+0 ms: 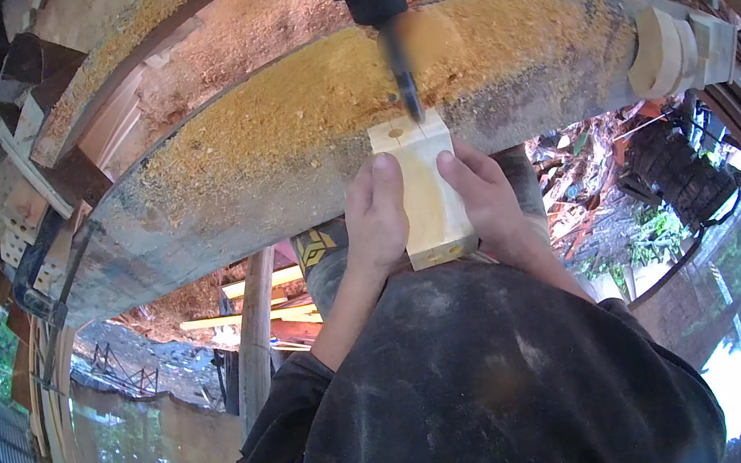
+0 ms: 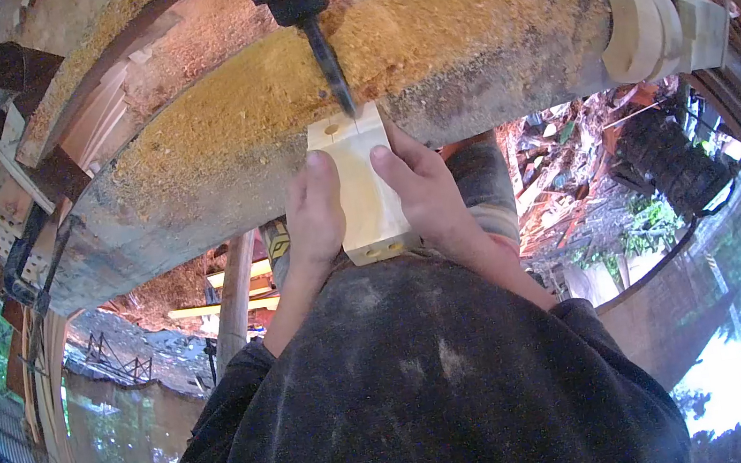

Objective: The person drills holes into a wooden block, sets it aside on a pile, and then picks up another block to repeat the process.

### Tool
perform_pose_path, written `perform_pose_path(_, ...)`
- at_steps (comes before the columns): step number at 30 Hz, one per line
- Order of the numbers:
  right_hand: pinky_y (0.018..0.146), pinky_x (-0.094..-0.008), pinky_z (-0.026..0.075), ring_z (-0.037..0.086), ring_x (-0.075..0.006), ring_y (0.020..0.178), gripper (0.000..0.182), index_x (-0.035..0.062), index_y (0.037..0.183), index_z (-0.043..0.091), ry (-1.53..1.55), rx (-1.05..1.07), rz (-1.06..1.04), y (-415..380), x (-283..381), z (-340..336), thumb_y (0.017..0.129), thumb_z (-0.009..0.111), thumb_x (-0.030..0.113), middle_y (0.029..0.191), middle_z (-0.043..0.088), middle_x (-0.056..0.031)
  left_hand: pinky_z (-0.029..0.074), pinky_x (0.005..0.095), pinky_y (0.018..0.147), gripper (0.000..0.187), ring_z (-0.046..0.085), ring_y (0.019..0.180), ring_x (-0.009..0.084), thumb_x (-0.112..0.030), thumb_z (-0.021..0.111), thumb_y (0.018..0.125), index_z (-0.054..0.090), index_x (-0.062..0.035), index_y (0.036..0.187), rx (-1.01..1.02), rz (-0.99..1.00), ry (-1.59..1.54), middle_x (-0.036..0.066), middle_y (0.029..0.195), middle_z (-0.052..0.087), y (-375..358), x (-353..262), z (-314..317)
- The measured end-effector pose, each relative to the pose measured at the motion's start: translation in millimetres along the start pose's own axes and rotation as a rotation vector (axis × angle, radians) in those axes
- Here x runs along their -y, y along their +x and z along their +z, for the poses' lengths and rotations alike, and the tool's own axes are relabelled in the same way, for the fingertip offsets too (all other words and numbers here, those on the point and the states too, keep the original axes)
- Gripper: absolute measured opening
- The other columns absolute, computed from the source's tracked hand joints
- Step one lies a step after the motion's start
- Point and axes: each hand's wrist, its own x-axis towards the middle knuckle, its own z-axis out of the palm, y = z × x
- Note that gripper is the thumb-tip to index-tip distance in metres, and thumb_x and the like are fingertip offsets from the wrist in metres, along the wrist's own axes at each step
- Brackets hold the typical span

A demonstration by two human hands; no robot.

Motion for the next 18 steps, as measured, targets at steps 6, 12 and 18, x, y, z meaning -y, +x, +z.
perform_pose_path(6, 0.099, -0.0280, 0.045, 0.056, -0.0118, 0.114, 0.045, 0.0011, 0.146, 0.043, -0.064, -0.027, -0.016, -0.8, 3.8, 2.7, 0.105, 0.049, 0.018, 0.129, 0.060, -0.0065, 0.049, 0.0299, 0.072, 0.049, 0.060, 0.081, 0.0114, -0.038, 0.038, 0.108, 0.063, 0.0033, 0.103, -0.009, 0.042, 0.096, 0.005, 0.089, 0.066, 1.2, 3.8, -2.8)
perform_pose_path(12, 0.098, -0.0282, 0.045, 0.057, -0.0122, 0.113, 0.044, 0.0006, 0.145, 0.045, -0.052, -0.071, 0.020, 0.2, 5.9, 3.6, 0.104, 0.049, 0.017, 0.128, 0.061, -0.0064, 0.049, 0.0299, 0.070, 0.049, 0.059, 0.079, 0.0111, -0.039, 0.039, 0.108, 0.063, 0.0032, 0.101, -0.024, 0.059, 0.022, 0.005, 0.086, 0.066, 1.4, 1.4, 1.9)
perform_pose_path(18, 0.089, -0.0283, 0.051, 0.064, -0.0134, 0.103, 0.037, -0.0009, 0.132, 0.057, -0.071, -0.107, -0.055, 3.2, 2.2, 4.1, 0.104, 0.053, 0.023, 0.116, 0.067, -0.0075, 0.049, 0.0305, 0.070, 0.049, 0.060, 0.080, 0.0115, -0.039, 0.040, 0.108, 0.064, 0.0036, 0.102, -0.049, 0.064, 0.021, 0.007, 0.087, 0.067, 4.1, -0.9, 2.5)
